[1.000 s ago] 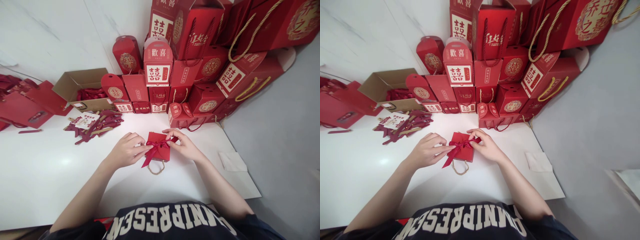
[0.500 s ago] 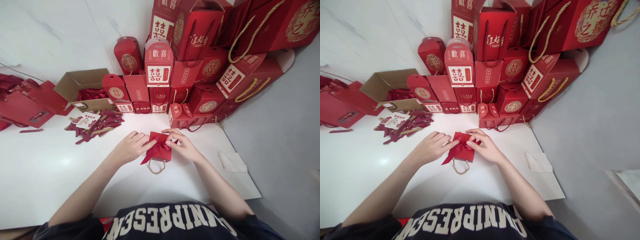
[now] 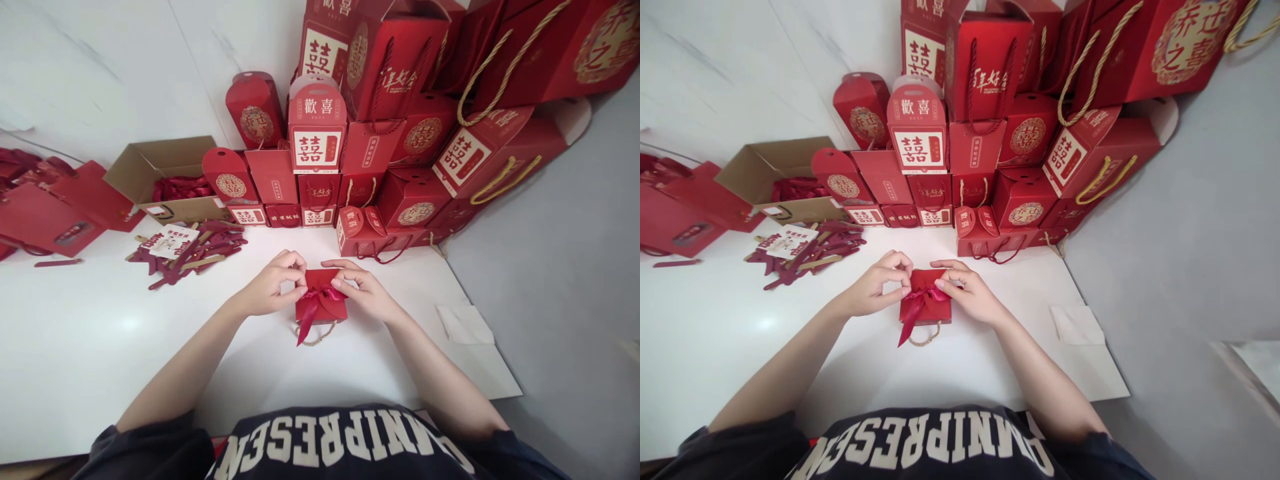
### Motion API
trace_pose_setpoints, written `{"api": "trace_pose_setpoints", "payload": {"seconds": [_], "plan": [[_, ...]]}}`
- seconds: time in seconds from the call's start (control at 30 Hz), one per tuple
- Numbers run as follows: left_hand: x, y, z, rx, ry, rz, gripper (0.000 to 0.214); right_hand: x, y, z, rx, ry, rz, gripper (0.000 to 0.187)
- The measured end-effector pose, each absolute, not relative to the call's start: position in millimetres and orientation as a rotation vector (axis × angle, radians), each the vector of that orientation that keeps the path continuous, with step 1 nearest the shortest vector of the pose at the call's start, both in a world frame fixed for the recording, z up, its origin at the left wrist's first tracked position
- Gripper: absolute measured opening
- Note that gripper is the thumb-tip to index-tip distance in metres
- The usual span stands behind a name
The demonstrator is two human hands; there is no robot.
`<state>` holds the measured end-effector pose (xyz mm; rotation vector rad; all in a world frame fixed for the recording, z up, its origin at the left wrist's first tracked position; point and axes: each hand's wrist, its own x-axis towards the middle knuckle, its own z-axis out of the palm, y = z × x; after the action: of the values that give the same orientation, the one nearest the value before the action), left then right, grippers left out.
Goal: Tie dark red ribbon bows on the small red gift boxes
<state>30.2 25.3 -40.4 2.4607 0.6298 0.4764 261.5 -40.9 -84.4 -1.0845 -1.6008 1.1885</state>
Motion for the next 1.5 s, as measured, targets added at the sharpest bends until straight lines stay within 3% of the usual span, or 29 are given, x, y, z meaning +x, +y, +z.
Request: {"api": "trace_pose_setpoints", "payload": {"seconds": [0.3,1.0,1.17,1.3,1.5], "plan": [[39.0,19.2,-66.1,2.212,0.754,0.654,0.035,259.8,-36.5,-92.2,-1.01,-1.506,1.355,0.033],[45.4,16.4,-96.9,1.424,0.787,0.792,0.046,264.6,-31.8,-100.3,-0.99,-1.543,1.298,0.04],[41.6,18.6,-86.9,1.83,0.778,0.71,0.034,271.7,-36.0,-89.2,-1.114,-1.57,1.13,0.021],[42.9,14.5,-76.0,2.075,0.836,0.681,0.027,282.1,-43.7,-73.4,-1.352,-1.654,0.927,0.027],[49.1,9.1,-71.1,2.221,0.915,0.717,0.02,283.2,-57.5,-62.9,-1.313,-1.595,0.997,0.021]]}}
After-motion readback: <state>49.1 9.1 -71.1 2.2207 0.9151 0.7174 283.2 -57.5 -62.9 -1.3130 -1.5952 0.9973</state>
